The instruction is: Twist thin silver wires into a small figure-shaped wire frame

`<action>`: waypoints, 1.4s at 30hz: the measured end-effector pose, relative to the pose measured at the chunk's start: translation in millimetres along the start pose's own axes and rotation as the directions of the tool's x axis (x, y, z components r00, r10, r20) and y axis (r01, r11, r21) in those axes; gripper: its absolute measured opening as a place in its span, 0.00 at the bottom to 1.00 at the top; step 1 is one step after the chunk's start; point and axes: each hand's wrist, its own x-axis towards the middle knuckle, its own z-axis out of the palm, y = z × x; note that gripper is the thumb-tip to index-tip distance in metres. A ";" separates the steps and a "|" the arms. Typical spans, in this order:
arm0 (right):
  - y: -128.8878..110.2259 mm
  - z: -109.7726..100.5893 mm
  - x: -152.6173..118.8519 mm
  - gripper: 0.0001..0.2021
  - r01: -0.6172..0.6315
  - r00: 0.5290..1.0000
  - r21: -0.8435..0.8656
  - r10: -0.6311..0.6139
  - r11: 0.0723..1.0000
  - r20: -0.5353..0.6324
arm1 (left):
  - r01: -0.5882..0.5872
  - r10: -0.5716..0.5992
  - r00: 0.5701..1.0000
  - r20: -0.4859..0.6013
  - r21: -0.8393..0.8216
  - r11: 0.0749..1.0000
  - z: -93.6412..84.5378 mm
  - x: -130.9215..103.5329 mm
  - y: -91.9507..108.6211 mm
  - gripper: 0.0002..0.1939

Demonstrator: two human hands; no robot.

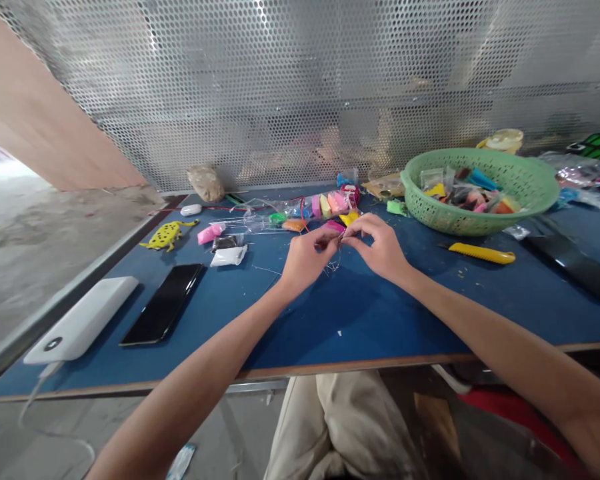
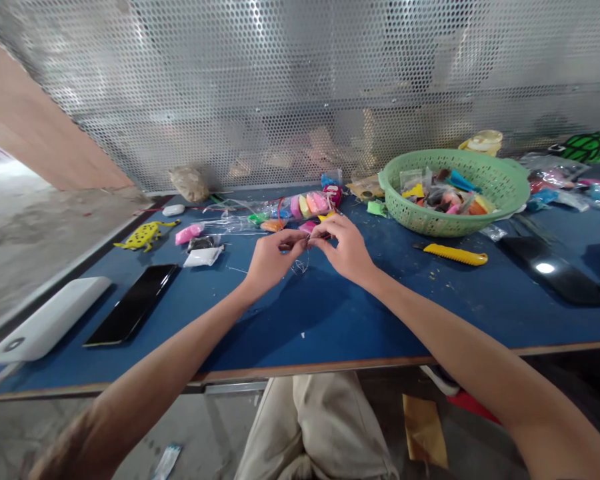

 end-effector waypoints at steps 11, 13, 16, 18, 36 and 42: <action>-6.2 -6.2 -0.5 0.07 0.214 0.976 -0.542 -0.158 0.813 0.148 | 0.005 -0.008 0.999 0.039 0.075 0.997 0.7 -1.5 3.4 0.08; -6.1 -5.5 -0.7 0.08 0.233 0.971 -0.557 -0.166 0.797 0.169 | 0.007 -0.010 0.999 0.035 0.099 0.995 1.3 -1.7 3.0 0.08; -5.3 -4.0 -1.7 0.09 0.249 0.967 -0.572 -0.173 0.782 0.184 | 0.003 -0.006 1.000 0.022 0.130 0.991 2.3 -1.8 2.3 0.07; -4.7 -3.2 -2.6 0.09 0.255 0.966 -0.581 -0.184 0.773 0.179 | 0.006 -0.007 1.000 0.008 0.121 0.993 2.7 -1.5 1.6 0.08; -7.5 -12.8 -1.3 0.07 0.214 0.976 -0.497 -0.157 0.841 0.154 | 0.078 -0.079 0.997 0.018 0.082 0.994 4.3 -4.3 3.0 0.07; -4.4 -12.7 -1.6 0.08 0.180 0.983 -0.471 -0.141 0.863 0.118 | 0.236 -0.188 0.967 0.170 -0.326 0.916 6.0 -2.2 1.6 0.09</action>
